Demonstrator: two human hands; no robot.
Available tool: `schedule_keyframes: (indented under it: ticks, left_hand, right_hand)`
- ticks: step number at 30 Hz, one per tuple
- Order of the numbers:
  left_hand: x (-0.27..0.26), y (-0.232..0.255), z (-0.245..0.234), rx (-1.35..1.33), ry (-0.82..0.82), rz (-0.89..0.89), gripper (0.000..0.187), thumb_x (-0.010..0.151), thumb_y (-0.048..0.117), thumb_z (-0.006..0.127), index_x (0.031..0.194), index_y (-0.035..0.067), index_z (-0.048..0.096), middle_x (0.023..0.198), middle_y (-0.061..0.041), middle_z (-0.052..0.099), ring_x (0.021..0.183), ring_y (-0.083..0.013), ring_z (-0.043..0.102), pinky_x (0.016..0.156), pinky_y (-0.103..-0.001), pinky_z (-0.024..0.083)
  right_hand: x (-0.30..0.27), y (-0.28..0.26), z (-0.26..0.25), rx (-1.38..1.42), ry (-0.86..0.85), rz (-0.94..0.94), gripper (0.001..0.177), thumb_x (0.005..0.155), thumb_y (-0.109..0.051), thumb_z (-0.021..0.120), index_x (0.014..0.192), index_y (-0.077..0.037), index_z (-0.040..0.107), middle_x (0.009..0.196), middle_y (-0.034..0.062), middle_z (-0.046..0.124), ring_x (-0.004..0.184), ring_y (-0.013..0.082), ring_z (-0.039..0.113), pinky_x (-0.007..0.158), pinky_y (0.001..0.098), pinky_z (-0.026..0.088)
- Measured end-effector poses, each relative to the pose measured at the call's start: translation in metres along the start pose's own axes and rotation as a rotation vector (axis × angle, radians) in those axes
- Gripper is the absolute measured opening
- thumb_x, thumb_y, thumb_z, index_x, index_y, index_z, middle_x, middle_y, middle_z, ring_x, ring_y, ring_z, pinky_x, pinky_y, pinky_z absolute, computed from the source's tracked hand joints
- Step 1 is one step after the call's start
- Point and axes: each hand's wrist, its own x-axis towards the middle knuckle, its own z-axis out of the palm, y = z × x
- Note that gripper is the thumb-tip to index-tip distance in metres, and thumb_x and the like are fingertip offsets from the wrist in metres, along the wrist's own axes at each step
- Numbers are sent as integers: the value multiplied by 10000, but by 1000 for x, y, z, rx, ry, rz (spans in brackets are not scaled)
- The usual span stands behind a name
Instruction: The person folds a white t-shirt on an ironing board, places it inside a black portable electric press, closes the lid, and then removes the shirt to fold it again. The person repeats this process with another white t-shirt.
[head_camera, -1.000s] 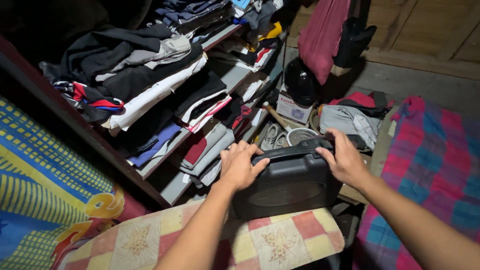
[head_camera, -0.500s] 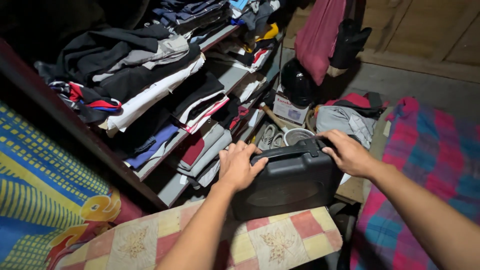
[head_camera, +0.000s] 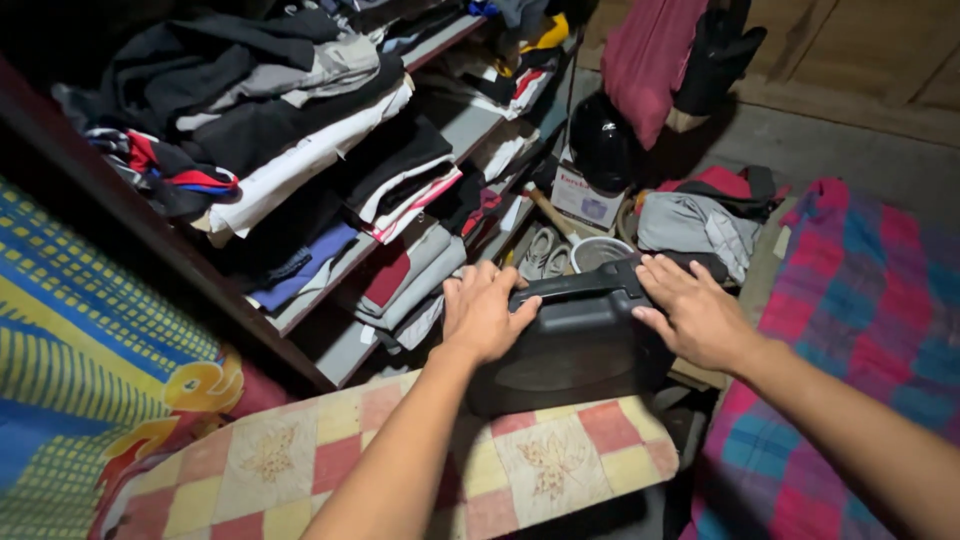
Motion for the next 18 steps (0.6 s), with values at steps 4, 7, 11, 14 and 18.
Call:
schedule_keyframes:
  ticks: [4, 7, 11, 14, 18]
  left_hand:
    - [-1, -2, 1, 16, 9, 21, 385, 879, 474, 697, 1104, 162, 683, 1112, -110, 585, 1126, -317, 505, 935, -474, 342]
    - [0, -8, 2, 15, 38, 38, 406, 874, 468, 697, 1133, 156, 674, 1126, -118, 580, 1124, -324, 504, 944, -477, 344]
    - [2, -23, -3, -80, 62, 66, 500, 844, 451, 717, 1207, 116, 636, 1150, -140, 594, 1136, -342, 525, 961, -488, 370]
    - [-2, -45, -8, -205, 65, 54, 479, 846, 382, 718, 1217, 92, 631, 1159, -147, 620, 1141, -339, 563, 968, -474, 413]
    - [-2, -68, -8, -396, 96, 37, 304, 863, 248, 722, 1098, 56, 700, 1103, -141, 678, 1096, -328, 635, 963, -417, 495]
  right_hand:
    - [-1, -6, 4, -75, -62, 56, 625, 958, -394, 550, 1446, -13, 470, 1548, 169, 454, 1452, 316, 400, 1152, 537, 338]
    - [2, -11, -1, -104, -41, 48, 690, 940, -424, 572, 1462, 6, 438, 1546, 189, 430, 1446, 339, 388, 1124, 551, 343]
    - [5, -9, -6, -74, -82, 50, 800, 875, -480, 637, 1470, 3, 406, 1547, 193, 409, 1444, 346, 368, 1107, 560, 349]
    - [6, -8, -2, -52, -103, 68, 796, 868, -469, 655, 1479, -24, 403, 1562, 175, 404, 1455, 331, 361, 1120, 553, 351]
    - [8, -7, -2, -42, -120, 94, 791, 872, -463, 663, 1482, -36, 396, 1569, 160, 398, 1474, 322, 346, 1131, 556, 340]
